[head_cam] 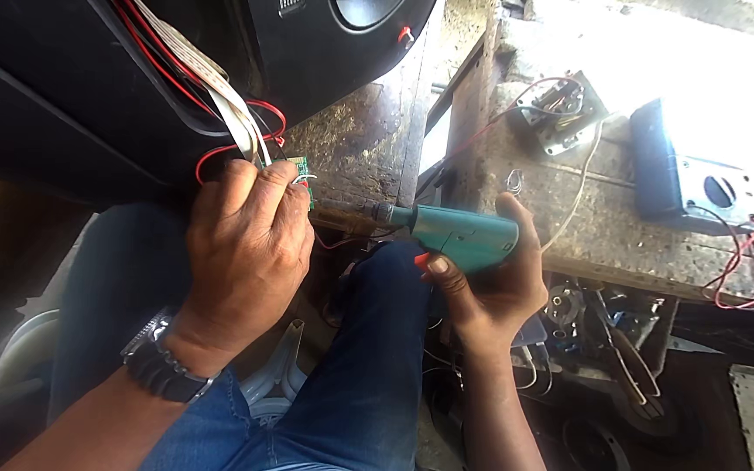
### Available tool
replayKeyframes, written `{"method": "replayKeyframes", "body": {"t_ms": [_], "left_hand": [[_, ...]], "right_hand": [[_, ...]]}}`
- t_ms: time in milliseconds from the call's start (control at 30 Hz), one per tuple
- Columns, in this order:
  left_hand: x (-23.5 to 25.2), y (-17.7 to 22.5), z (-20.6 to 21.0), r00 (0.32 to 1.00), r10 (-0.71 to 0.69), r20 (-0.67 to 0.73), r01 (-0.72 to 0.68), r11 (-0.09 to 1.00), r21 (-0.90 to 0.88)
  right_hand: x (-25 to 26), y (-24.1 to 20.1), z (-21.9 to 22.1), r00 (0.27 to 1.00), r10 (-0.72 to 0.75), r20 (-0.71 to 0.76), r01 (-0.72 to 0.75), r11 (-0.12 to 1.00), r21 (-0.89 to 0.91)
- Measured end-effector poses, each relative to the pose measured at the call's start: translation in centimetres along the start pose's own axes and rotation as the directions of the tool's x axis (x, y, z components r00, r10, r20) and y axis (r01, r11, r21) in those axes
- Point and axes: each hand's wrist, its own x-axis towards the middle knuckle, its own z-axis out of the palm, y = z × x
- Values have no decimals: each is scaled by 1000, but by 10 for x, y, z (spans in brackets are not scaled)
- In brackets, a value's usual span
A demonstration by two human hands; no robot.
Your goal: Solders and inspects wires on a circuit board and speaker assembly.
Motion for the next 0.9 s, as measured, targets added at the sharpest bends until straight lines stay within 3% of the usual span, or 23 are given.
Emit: {"method": "replayKeyframes", "body": {"t_ms": [900], "left_hand": [[2,4,0,999,-31,-9,31,1000,-4]], "right_hand": [[-1,0,0,1000,8,3,-8,1000,-13]]}}
